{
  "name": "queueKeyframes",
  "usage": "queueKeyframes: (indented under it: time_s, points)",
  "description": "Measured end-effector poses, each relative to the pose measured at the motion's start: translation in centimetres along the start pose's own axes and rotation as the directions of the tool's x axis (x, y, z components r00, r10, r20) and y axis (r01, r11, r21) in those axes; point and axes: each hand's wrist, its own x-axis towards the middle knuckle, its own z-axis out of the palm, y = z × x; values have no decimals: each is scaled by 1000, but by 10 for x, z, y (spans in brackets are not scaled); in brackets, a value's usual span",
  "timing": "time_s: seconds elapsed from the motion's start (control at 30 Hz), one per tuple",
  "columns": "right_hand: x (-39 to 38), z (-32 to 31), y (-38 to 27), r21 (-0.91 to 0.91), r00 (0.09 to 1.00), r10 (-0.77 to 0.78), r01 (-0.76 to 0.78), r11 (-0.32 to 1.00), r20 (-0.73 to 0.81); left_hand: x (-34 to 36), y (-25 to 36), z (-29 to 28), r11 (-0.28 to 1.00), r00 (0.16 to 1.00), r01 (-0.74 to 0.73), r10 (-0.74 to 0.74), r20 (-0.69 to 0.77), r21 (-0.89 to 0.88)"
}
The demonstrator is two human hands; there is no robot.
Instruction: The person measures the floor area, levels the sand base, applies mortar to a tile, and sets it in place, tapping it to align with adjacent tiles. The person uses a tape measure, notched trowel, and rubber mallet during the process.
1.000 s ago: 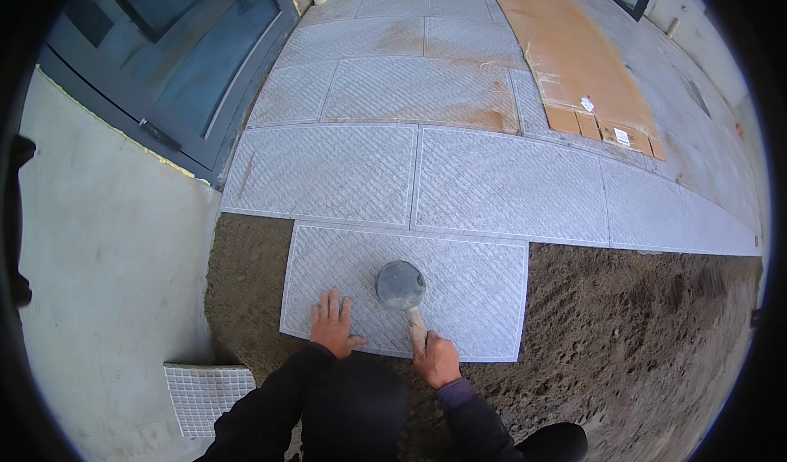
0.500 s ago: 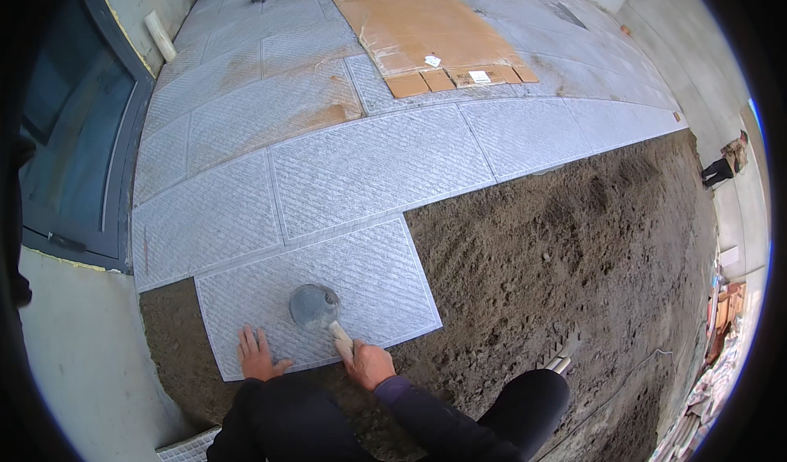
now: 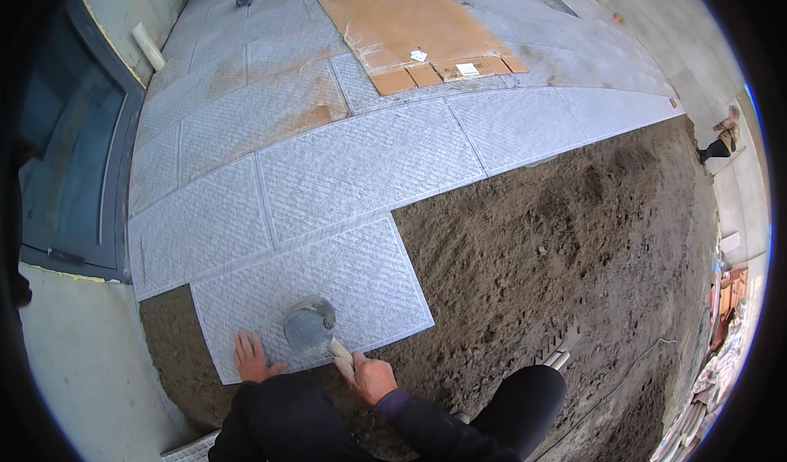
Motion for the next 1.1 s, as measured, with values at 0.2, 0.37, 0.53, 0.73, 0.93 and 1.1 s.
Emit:
queueKeyframes:
  time_s: [0.2, 0.37, 0.53, 0.73, 0.93, 1.1]
  points:
    - [3, 5, 11, -33, 999, -23, 22, 999, -43, -1, 4, -7, 1000, 1000, 15, -15, 20, -4]
    - [-7, 16, 18, -40, 999, 5, -7, 999, -46, 3, 14, -17, 999, 998, 43, -43, 56, 7]
    - [-9, 24, 24, -63, 999, 19, -22, 998, -49, -1, 29, -40, 1000, 998, 25, -24, 51, -17]
    - [-10, 22, 26, 18, 997, 72, -71, 997, -25, 93, 61, -69, 977, 960, -199, 178, -215, -80]
    - [-14, 5, 14, 90, 994, 79, -73, 993, -70, 171, 66, -56, 989, 963, -145, 135, -232, -28]
    - [-19, -3, 12, -23, 994, 102, -104, 994, -46, 166, 61, -47, 974, 933, -211, 177, -314, -77]
